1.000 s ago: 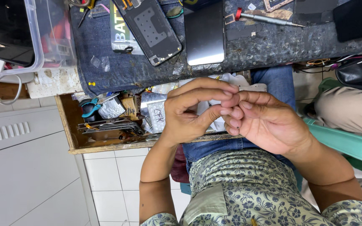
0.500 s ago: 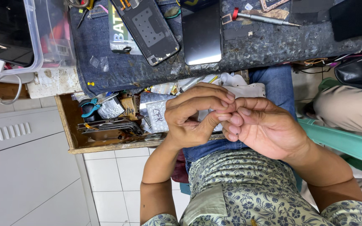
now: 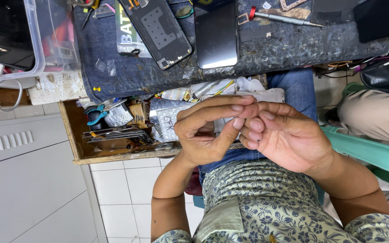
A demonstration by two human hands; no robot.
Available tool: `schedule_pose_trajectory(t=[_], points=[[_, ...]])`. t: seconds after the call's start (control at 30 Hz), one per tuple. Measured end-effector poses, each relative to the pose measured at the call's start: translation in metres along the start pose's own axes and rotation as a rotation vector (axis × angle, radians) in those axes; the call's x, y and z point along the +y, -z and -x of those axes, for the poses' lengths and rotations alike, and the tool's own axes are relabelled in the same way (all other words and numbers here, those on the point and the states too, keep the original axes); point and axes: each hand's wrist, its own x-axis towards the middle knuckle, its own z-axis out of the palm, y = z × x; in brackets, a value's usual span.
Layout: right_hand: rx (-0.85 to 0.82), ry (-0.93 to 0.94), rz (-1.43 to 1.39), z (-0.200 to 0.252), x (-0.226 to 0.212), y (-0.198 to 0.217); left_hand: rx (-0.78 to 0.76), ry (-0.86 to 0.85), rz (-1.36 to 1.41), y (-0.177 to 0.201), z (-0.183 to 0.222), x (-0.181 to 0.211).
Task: The person wipes the back of a blue phone with a white cloth, handles the phone frame, and uses a screwdriver to work on the internal components.
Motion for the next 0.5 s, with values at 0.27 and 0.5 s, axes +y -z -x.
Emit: schedule_pose_trajectory(t=[0.27,0.5], points=[[0.026,0.027,0.032,-0.002,0.002,0.003,0.016,0.045,0.097,-0.001,0.002,-0.004],[0.035,0.066,0.038,-0.003,0.007,0.012,0.056,0.049,0.152,-0.004,0.004,-0.015]])
